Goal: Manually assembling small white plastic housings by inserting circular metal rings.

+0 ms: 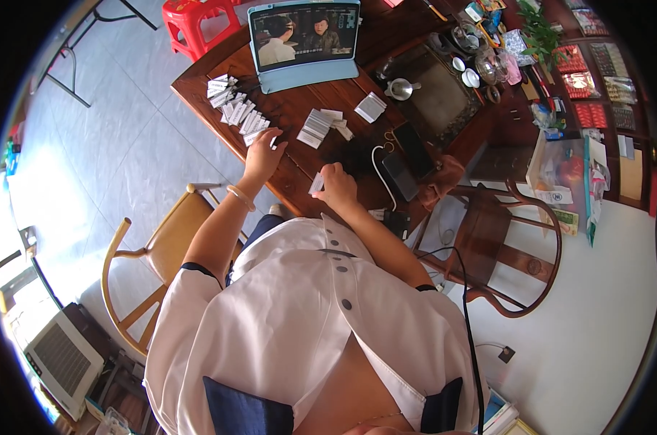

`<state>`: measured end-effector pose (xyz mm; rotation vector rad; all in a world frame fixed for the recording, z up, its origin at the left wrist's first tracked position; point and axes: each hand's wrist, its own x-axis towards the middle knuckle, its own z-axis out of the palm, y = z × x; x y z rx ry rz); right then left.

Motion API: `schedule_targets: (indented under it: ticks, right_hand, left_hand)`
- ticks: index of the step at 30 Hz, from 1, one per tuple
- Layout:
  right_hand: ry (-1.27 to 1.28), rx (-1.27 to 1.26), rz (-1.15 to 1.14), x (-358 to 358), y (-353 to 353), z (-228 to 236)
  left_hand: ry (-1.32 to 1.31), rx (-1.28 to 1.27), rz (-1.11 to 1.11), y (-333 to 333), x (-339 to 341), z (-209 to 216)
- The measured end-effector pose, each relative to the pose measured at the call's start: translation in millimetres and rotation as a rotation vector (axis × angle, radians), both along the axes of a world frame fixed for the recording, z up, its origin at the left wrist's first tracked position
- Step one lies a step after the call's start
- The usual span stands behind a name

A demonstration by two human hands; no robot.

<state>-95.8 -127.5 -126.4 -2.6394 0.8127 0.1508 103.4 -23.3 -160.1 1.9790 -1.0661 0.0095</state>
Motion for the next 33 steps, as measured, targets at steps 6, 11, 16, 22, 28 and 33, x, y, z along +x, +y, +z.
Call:
schedule_targets:
  ticks: [6,11,16,22,28,33]
  right_hand:
    - [-0.333,0.306,-0.143,-15,-7,-17]
    - [-0.319,0.858,-0.404,-19,-15,1]
    - [-0.297,0.804,-0.326,-28,-12,23]
    - [-0.255,0.976,-0.325,-43,26,38]
    - [-0.264,0.050,-0.276,-104,15,7]
    - [-0.130,-0.060,-0.242,-103,9,-1]
  left_hand:
    - [0.491,0.061,-0.086,12,-24,24]
    - [0.934,0.151,-0.136,28,-41,5]
    - [1.069,0.177,-0.413,21,-63,23]
    - [1.220,0.506,-0.779,28,-77,58]
    - [1.301,0.454,-0.552,48,-81,23]
    - [1.304,0.369,-0.438,48,-88,27]
